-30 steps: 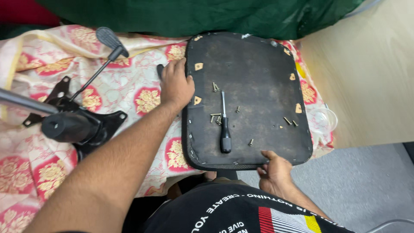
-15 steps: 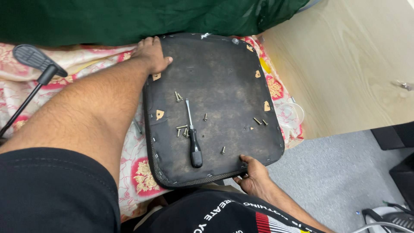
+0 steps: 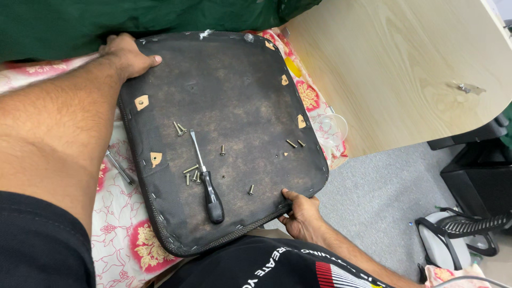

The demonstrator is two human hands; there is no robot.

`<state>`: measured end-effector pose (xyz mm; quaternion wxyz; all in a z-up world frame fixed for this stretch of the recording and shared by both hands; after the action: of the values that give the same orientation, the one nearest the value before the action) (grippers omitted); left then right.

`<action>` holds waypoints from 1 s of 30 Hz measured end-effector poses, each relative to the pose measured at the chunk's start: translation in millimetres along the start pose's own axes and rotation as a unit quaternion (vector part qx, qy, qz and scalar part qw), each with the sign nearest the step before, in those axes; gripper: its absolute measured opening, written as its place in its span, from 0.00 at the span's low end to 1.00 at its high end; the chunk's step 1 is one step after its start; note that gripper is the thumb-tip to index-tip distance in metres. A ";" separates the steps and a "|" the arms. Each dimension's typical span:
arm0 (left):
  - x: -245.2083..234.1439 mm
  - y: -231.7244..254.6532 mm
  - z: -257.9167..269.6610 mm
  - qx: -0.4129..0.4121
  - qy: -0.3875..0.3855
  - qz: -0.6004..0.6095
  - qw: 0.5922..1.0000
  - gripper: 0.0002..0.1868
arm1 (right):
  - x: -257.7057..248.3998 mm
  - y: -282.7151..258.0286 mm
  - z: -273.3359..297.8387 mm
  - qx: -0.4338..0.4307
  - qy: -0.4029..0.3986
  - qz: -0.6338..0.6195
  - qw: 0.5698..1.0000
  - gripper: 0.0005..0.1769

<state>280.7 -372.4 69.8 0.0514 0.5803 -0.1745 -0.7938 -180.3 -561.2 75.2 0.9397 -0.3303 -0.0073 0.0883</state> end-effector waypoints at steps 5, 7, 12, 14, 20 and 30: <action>-1.3 -7.4 16.2 -0.024 -0.002 0.078 0.997 0.43 | 2.2 -12.6 -7.2 -0.025 -0.002 -0.034 0.999 0.36; -2.4 -16.7 27.0 -0.033 0.001 0.096 0.995 0.41 | 1.4 -22.6 -10.7 -0.032 -0.020 -0.071 0.997 0.35; -13.9 -35.3 58.5 -0.032 0.064 0.092 0.993 0.38 | 2.5 -43.5 -19.2 -0.048 -0.066 -0.096 0.992 0.33; -19.5 -43.4 71.8 -0.043 0.076 0.106 0.991 0.36 | 4.7 -46.8 -22.5 -0.050 -0.059 -0.075 0.994 0.32; -35.5 -82.1 116.8 -0.093 0.146 0.147 0.974 0.32 | 30.3 -65.2 -39.3 -0.107 -0.119 -0.073 0.984 0.33; -29.3 -120.5 194.6 -0.220 0.214 0.202 0.930 0.34 | 93.6 -108.6 -50.5 -0.128 -0.137 0.064 0.980 0.30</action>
<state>121.9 -209.3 107.3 0.3735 0.6628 -0.0939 -0.6421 -67.1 -659.7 99.1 0.8722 -0.4324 -0.1262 0.1906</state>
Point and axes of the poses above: each hand's wrist, its own z-axis away from the middle knuckle, its own x-axis out of the palm, y = z × x, the point moved 2 cm from there along -z, towards the middle knuckle, and after that the axes turned 11 degrees about -z, right-handed, at the moved point
